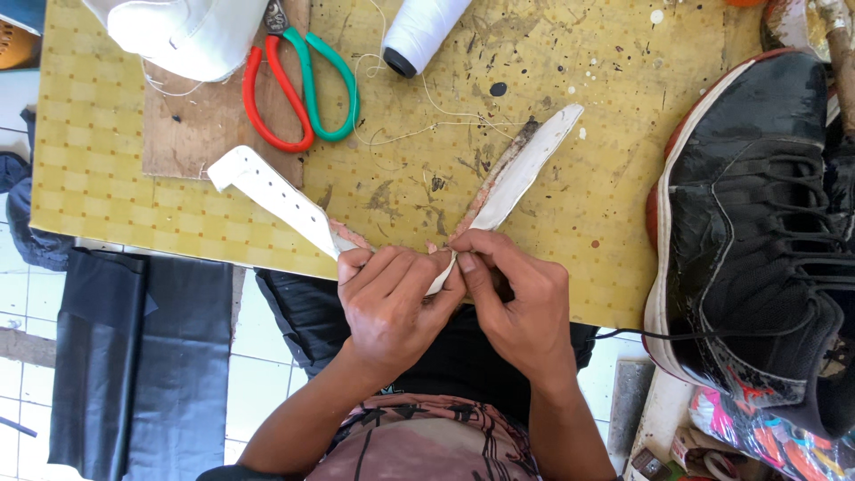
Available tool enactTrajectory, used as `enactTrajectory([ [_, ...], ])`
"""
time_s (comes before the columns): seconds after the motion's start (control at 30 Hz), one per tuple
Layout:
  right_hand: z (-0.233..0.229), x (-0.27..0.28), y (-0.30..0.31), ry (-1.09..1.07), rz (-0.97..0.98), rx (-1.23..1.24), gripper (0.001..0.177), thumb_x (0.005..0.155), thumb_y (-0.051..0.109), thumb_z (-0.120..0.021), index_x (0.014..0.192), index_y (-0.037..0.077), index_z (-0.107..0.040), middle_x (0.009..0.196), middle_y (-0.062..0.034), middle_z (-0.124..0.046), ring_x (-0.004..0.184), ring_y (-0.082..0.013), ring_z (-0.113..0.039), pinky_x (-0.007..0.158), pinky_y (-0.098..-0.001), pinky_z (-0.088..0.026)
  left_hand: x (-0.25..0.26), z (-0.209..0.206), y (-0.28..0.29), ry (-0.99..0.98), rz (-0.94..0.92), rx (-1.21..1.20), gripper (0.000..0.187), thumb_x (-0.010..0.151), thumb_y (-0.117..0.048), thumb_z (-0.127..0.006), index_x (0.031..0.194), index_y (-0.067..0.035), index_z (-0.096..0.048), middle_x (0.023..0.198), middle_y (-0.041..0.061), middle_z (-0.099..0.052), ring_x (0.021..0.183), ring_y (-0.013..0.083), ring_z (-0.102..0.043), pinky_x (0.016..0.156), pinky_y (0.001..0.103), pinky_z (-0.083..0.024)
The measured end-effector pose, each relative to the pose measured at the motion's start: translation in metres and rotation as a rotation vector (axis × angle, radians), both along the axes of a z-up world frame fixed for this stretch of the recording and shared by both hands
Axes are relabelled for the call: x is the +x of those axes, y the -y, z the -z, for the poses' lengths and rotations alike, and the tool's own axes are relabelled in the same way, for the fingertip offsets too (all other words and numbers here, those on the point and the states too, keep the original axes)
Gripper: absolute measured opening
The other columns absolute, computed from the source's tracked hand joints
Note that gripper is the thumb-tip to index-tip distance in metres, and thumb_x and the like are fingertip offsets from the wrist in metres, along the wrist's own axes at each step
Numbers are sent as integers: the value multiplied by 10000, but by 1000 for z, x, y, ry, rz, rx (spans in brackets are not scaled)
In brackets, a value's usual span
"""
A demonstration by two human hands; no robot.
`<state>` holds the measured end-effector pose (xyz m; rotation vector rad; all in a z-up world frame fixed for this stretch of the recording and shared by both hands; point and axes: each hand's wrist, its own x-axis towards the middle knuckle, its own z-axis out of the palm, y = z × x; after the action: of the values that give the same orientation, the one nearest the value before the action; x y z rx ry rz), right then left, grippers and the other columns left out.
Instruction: The person hand-sews a white shoe upper using a needle and white thread. They pull the thread through the material repeatedly to stitch the edges together, occasionally adjusting the shoe's position on the workbench.
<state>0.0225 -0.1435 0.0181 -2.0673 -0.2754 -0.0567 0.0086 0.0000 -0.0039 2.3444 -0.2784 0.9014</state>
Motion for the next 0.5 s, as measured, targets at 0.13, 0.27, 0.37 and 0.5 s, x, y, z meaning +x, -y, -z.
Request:
enactTrajectory([
  [0.13, -5, -3, 1, -4, 6, 0, 136, 987, 64, -654, 1079, 111, -742, 626, -54, -689, 455, -211, -639, 483, -311, -527, -1, -5, 2, 1, -10, 5, 135, 811, -52, -817, 776, -121, -707, 592, 14, -542, 556, 198, -581, 646, 285, -440],
  [0.27, -5, -4, 11, -37, 51, -29, 142, 969, 118, -696, 1103, 103, -654, 696, -56, -733, 464, -219, -607, 481, -326, -503, 1, -14, 4, -32, -32, 53, 103, 838, -109, -821, 810, -132, -725, 619, 27, -571, 594, 216, -625, 659, 294, -472],
  [0.37, -16, 0, 14, -28, 47, -134, 131, 969, 155, -733, 1062, 109, -655, 811, -12, -730, 530, -144, -610, 544, -276, -499, 1, -18, 4, -117, -28, 128, 107, 924, -189, -789, 864, -142, -714, 698, -5, -633, 680, 192, -645, 704, 313, -424],
  [0.5, -25, 5, 19, -128, 127, -106, 224, 987, 234, -678, 1171, 106, -679, 1104, -8, -771, 806, -136, -756, 713, -251, -580, 0, -28, -3, -257, 31, 219, 278, 1008, -394, -750, 1011, -117, -738, 808, -8, -693, 775, 199, -654, 704, 353, -405],
])
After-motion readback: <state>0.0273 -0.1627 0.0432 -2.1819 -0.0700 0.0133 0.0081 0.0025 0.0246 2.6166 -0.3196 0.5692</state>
